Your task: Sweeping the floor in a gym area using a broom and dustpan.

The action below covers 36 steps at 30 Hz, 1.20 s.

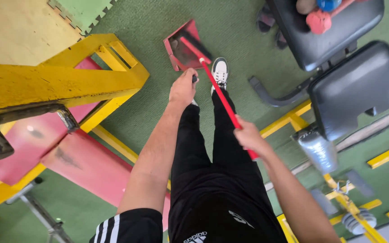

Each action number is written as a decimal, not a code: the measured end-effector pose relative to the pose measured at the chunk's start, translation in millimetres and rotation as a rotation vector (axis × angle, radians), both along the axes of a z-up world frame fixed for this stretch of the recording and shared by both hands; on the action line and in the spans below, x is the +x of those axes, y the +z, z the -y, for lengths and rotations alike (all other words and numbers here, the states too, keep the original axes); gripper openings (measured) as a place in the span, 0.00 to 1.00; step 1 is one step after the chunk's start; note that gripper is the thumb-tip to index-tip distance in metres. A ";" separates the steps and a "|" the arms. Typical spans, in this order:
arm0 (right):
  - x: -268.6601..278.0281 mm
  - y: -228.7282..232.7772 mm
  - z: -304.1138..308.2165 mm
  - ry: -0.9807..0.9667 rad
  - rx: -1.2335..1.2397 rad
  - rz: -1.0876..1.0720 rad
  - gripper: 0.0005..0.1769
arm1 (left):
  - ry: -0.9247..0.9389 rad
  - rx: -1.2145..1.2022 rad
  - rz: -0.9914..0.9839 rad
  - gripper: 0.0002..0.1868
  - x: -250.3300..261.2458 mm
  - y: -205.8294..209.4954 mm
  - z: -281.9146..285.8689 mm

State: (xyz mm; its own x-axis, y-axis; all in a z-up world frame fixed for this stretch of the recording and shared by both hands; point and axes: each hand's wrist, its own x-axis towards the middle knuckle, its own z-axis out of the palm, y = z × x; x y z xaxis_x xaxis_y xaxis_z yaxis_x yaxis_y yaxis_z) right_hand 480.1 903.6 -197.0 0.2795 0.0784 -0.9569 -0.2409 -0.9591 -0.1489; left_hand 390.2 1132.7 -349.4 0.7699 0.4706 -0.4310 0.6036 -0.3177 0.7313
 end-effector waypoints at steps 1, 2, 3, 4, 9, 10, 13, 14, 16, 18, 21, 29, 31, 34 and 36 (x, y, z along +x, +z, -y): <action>1.6 5.6 11.6 -0.014 -0.002 0.002 0.43 | -0.014 -0.002 0.002 0.11 -5.3 -1.7 -0.3; 3.0 11.2 22.7 -0.103 0.011 -0.041 0.41 | -0.014 0.018 0.023 0.11 -10.4 -3.6 -1.2; 8.1 15.2 32.5 -0.186 0.028 -0.082 0.40 | -0.007 0.041 0.048 0.11 -12.7 -6.7 -3.4; 8.2 14.1 29.6 -0.193 0.030 -0.077 0.40 | -0.014 0.042 0.053 0.11 -11.2 -3.3 -7.1; 29.6 -10.9 8.8 -0.038 0.118 0.277 0.39 | 0.101 0.041 -0.013 0.09 -21.2 6.7 -6.7; 38.9 -14.3 -9.3 -0.035 0.118 0.272 0.39 | 0.104 0.040 -0.018 0.09 -23.0 6.0 -5.4; 58.7 -41.1 -43.6 -0.026 0.083 0.265 0.34 | 0.170 0.032 -0.041 0.09 -25.3 -2.3 0.7; 57.4 -59.3 -41.2 0.021 0.097 0.322 0.33 | 0.189 0.027 -0.038 0.09 -26.6 -7.7 4.5; 45.0 -95.9 -35.4 0.079 0.128 0.374 0.33 | 0.221 0.036 -0.039 0.10 -31.6 -13.2 3.6; 30.7 -125.8 -15.9 0.352 0.157 0.368 0.33 | 0.213 0.023 0.015 0.12 -27.6 -12.3 5.6; 15.8 -22.9 -38.5 0.379 0.091 0.135 0.43 | 0.200 0.022 0.054 0.13 -23.2 -12.1 7.1; 33.0 20.8 17.1 -0.012 0.023 0.033 0.40 | 0.280 0.010 0.030 0.08 -40.9 -3.7 -15.8; 48.7 9.2 12.5 -0.039 0.040 0.093 0.39 | 0.287 0.013 0.036 0.07 -46.5 1.1 -23.9; 64.4 -17.1 -4.8 -0.056 0.096 0.184 0.37 | 0.295 0.018 0.039 0.07 -52.6 10.7 -28.8; 67.1 -43.4 -13.0 0.061 0.089 0.271 0.34 | 0.327 0.002 -0.012 0.07 -51.8 15.3 -28.9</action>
